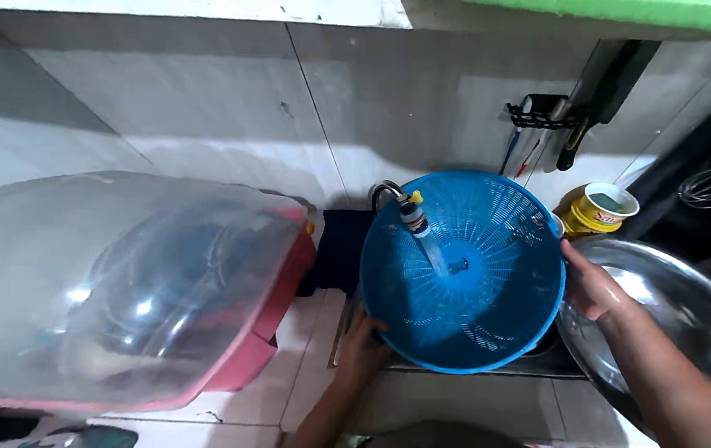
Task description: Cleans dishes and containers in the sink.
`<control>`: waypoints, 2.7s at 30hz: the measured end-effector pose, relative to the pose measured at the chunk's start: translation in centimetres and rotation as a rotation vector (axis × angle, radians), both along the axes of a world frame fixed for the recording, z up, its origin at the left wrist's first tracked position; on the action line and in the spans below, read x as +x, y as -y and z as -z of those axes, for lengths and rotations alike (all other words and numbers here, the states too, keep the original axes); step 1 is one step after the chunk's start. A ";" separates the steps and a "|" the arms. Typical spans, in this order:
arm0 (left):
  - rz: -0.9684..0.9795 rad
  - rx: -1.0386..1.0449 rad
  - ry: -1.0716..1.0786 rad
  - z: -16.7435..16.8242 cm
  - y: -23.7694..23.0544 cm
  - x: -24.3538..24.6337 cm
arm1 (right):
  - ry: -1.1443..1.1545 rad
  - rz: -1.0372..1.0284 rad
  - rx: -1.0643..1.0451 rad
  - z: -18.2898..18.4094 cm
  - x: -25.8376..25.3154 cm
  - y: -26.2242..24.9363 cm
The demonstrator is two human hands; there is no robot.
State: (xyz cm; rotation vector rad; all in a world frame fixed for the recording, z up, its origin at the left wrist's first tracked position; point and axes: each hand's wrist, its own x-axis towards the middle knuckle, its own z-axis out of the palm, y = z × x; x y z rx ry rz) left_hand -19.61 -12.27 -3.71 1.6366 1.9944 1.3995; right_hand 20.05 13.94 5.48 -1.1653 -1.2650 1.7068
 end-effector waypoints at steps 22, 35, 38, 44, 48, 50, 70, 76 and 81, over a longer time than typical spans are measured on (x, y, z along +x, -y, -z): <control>-0.016 0.127 0.136 -1.4 4.6 -3.2 | -0.321 0.089 0.199 0.5 -3.8 9.3; 0.088 -0.037 0.829 0.0 2.0 0.7 | 0.949 0.131 0.706 21.8 -4.7 10.4; 0.191 0.031 0.907 1.6 0.9 0.2 | 1.088 0.107 0.762 23.4 -5.0 10.8; -0.036 -0.331 0.288 -1.4 1.7 0.6 | 1.173 0.098 0.759 23.5 -5.8 11.4; -0.004 -0.524 -0.035 -4.5 1.5 2.1 | 1.202 0.086 0.741 23.3 -6.5 11.7; 0.038 -0.542 -0.069 -4.9 1.2 2.9 | 1.220 0.076 0.727 22.9 -6.9 11.9; 0.765 0.099 0.479 -8.6 -11.5 15.6 | 0.532 0.790 0.274 0.6 23.5 20.0; 0.783 0.007 0.091 -5.8 -14.2 21.9 | 0.455 1.161 0.351 7.2 34.5 18.0; 0.757 -0.129 -0.187 -5.9 -14.9 23.2 | 0.606 1.196 0.151 7.1 35.1 15.3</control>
